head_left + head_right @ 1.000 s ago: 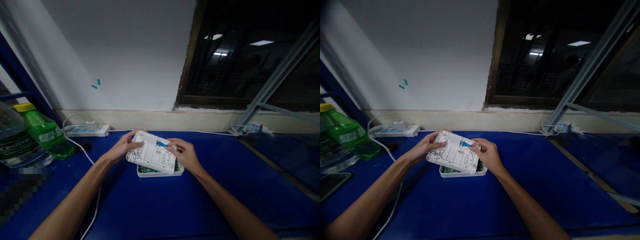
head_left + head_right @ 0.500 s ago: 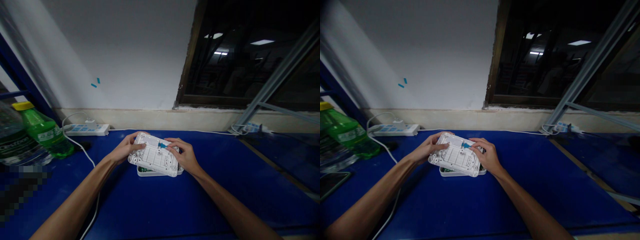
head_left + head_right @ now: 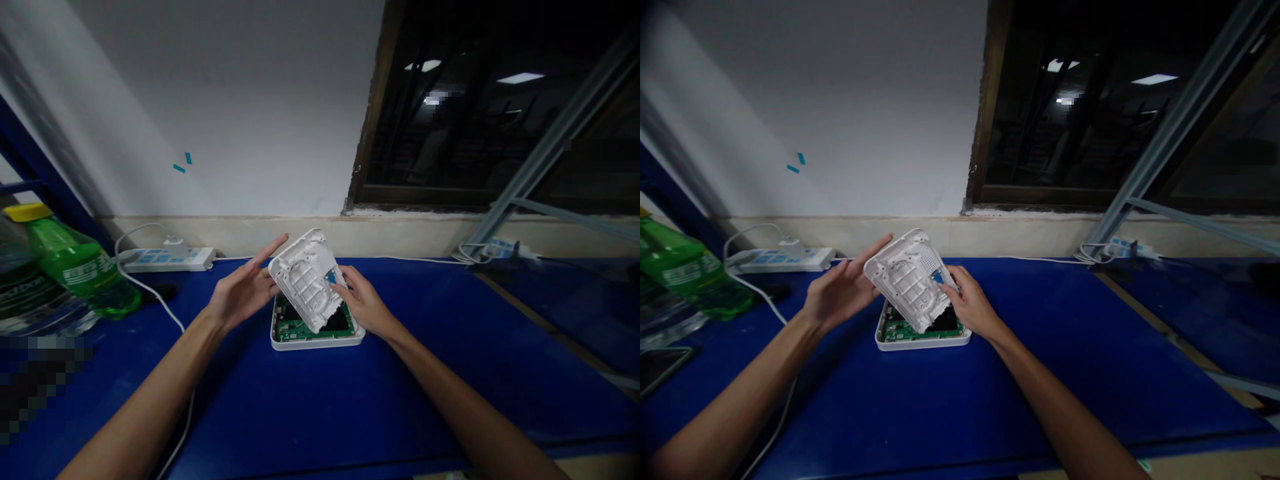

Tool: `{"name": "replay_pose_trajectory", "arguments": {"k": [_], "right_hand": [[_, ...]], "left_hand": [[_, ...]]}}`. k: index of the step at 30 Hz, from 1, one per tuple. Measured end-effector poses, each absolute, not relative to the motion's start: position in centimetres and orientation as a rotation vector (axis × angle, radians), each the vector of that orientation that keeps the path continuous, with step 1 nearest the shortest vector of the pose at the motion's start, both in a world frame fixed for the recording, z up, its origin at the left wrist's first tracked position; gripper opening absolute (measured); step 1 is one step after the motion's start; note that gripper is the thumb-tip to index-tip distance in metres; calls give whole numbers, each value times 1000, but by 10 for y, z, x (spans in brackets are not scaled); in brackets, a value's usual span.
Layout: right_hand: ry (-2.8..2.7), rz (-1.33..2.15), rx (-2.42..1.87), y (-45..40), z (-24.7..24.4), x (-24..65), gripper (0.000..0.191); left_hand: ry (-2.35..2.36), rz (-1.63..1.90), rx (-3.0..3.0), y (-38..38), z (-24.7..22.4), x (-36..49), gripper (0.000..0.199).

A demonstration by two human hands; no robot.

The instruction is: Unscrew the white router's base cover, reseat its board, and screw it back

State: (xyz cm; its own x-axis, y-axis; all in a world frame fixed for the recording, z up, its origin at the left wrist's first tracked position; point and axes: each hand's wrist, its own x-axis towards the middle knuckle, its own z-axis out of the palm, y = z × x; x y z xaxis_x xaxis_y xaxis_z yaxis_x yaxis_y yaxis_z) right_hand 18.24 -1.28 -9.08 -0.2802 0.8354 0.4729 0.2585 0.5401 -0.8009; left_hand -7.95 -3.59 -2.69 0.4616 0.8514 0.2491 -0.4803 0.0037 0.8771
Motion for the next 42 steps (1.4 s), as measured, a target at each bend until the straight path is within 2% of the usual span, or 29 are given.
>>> {"name": "replay_pose_trajectory", "arguments": {"k": [3,6,8,12,16,19,20,23,26,29,32,34,38,42], "right_hand": [[-1729,750,-898,-12,-95,181,19],[-1625,673,-886,-12,-94,183,17],[-1577,577,-885,-13,-90,187,17],[-1711,254,-860,-18,-82,201,14],[-2105,-13,-793,-25,-74,209,24],[-2286,38,-747,-30,-65,208,25],[-2323,77,-738,-32,-63,207,34],[-2412,218,-768,-36,-58,206,77],[-2444,384,-802,-37,-58,207,95],[-2406,469,-792,-36,-58,209,97],[-2388,479,-806,-34,-60,212,96],[-2418,491,-829,-31,-64,216,96],[-2452,499,-886,-25,-73,222,102],[-2450,487,-858,-25,-70,223,93]], "left_hand": [[390,1172,1174,-35,-28,-76,70],[451,1271,1163,-28,-32,-77,51],[533,1259,1139,-23,-34,-80,47],[610,1116,1046,-21,-37,-81,55],[674,1059,994,-21,-43,-77,61],[761,1065,1032,-21,-48,-76,76],[774,1067,1036,-21,-50,-76,80],[795,1033,1047,-22,-52,-76,86],[805,994,1109,-22,-55,-73,86],[884,1049,1315,-21,-56,-72,76],[1029,1158,1702,-22,-53,-77,54],[1017,1073,2014,-23,-49,-81,45],[857,779,2360,-26,-44,-85,54],[818,771,2385,-28,-44,-84,65]]}}
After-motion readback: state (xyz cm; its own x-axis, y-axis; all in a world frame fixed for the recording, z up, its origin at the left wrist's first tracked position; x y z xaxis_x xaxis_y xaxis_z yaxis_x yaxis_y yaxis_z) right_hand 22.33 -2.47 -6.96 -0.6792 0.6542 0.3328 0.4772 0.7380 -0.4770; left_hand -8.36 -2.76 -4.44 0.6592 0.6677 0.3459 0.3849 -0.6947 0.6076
